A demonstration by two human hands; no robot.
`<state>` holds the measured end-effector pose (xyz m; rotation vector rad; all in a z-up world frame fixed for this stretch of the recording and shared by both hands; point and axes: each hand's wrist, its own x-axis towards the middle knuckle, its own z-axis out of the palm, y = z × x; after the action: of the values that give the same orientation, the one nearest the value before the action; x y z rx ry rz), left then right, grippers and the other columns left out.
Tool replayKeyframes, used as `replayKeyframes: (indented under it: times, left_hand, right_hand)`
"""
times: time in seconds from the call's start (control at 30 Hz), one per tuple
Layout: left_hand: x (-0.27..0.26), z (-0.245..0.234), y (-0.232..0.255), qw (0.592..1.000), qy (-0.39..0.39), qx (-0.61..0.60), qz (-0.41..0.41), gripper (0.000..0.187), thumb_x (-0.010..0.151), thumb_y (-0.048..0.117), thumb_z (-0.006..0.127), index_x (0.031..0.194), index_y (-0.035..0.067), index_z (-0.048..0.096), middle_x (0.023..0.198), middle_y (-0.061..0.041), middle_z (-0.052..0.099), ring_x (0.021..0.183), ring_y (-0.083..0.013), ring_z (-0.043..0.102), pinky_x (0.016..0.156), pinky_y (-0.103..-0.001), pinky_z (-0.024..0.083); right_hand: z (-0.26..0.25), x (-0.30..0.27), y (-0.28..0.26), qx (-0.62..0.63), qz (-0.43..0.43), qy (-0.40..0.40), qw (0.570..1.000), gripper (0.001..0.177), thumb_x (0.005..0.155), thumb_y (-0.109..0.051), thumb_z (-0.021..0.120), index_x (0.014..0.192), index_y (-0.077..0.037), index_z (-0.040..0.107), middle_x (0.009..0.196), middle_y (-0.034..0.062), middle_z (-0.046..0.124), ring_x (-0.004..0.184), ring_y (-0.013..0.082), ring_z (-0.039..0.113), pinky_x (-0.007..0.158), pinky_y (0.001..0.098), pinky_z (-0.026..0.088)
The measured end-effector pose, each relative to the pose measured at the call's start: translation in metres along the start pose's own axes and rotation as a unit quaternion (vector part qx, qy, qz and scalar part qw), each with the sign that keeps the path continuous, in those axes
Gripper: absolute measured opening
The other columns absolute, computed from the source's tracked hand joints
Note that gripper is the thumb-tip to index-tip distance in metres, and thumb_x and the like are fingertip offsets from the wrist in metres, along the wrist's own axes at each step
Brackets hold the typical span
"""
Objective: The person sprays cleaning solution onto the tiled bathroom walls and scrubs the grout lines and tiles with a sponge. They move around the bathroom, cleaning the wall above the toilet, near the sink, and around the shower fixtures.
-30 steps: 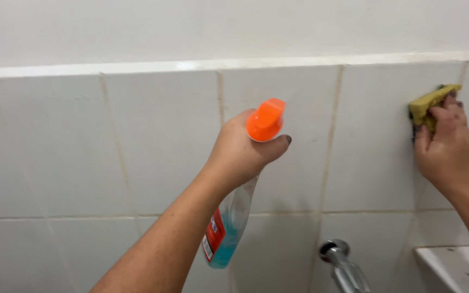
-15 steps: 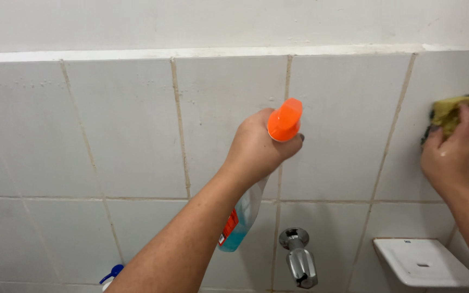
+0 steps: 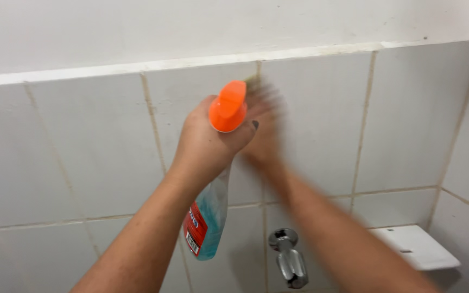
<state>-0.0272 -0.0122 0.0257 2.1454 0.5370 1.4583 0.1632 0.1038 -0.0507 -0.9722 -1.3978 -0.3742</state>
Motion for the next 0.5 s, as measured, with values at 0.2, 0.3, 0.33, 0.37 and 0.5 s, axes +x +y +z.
replayKeyframes:
  times: [0.2,0.3,0.33,0.37,0.5]
  left_hand:
    - [-0.006,0.011,0.002,0.998,-0.038,-0.021,-0.041,0.029,0.075,0.024,0.079,0.096,0.009,0.064,0.082,-0.001,0.068,0.077,-0.0132,0.066,0.069,-0.034,0.056]
    - [-0.014,0.003,0.003,0.988,-0.093,-0.021,-0.122,0.028,0.078,0.026,0.079,0.089,0.005,0.065,0.078,-0.003,0.066,0.074,-0.0151,0.064,0.068,-0.033,0.054]
    - [-0.018,0.001,0.003,0.985,-0.099,-0.019,-0.143,0.028,0.077,0.026,0.079,0.089,0.005,0.065,0.076,-0.004,0.065,0.072,-0.0160,0.063,0.066,-0.034,0.053]
    - [-0.021,-0.002,0.004,0.981,-0.104,-0.015,-0.160,0.028,0.075,0.026,0.079,0.088,0.006,0.064,0.074,-0.004,0.064,0.070,-0.0169,0.063,0.065,-0.035,0.053]
    - [-0.019,0.004,0.003,0.985,-0.123,0.029,-0.116,0.029,0.075,0.029,0.079,0.088,0.006,0.065,0.077,-0.004,0.065,0.074,-0.0163,0.062,0.067,-0.035,0.052]
  right_hand:
    - [-0.050,-0.093,0.049,-0.397,-0.155,-0.327,0.843,0.038,0.098,-0.018,0.043,0.133,-0.016,0.060,0.146,0.0082,0.055,0.150,0.0263,0.036,0.134,0.0501,0.015]
    - [-0.162,-0.064,0.079,-0.343,-0.125,-0.032,0.930,0.056,0.109,-0.017,0.033,0.161,0.002,0.029,0.168,0.0234,0.028,0.156,0.0378,0.017,0.125,0.0538,-0.002]
    - [-0.190,-0.043,0.078,-0.340,-0.030,0.030,0.939,0.059,0.108,-0.015,0.034,0.164,0.000,0.020,0.170,0.0183,0.025,0.160,0.0343,0.015,0.129,0.0531,-0.002]
    - [-0.208,-0.022,0.072,-0.331,0.064,0.093,0.937,0.065,0.108,-0.013,0.035,0.167,-0.002,0.012,0.173,0.0133,0.022,0.163,0.0308,0.013,0.133,0.0523,-0.003]
    - [-0.169,0.025,0.034,-0.345,0.070,0.184,0.918,0.064,0.109,-0.017,0.047,0.166,-0.009,0.019,0.174,0.0119,0.018,0.162,0.0334,0.011,0.130,0.0563,-0.001]
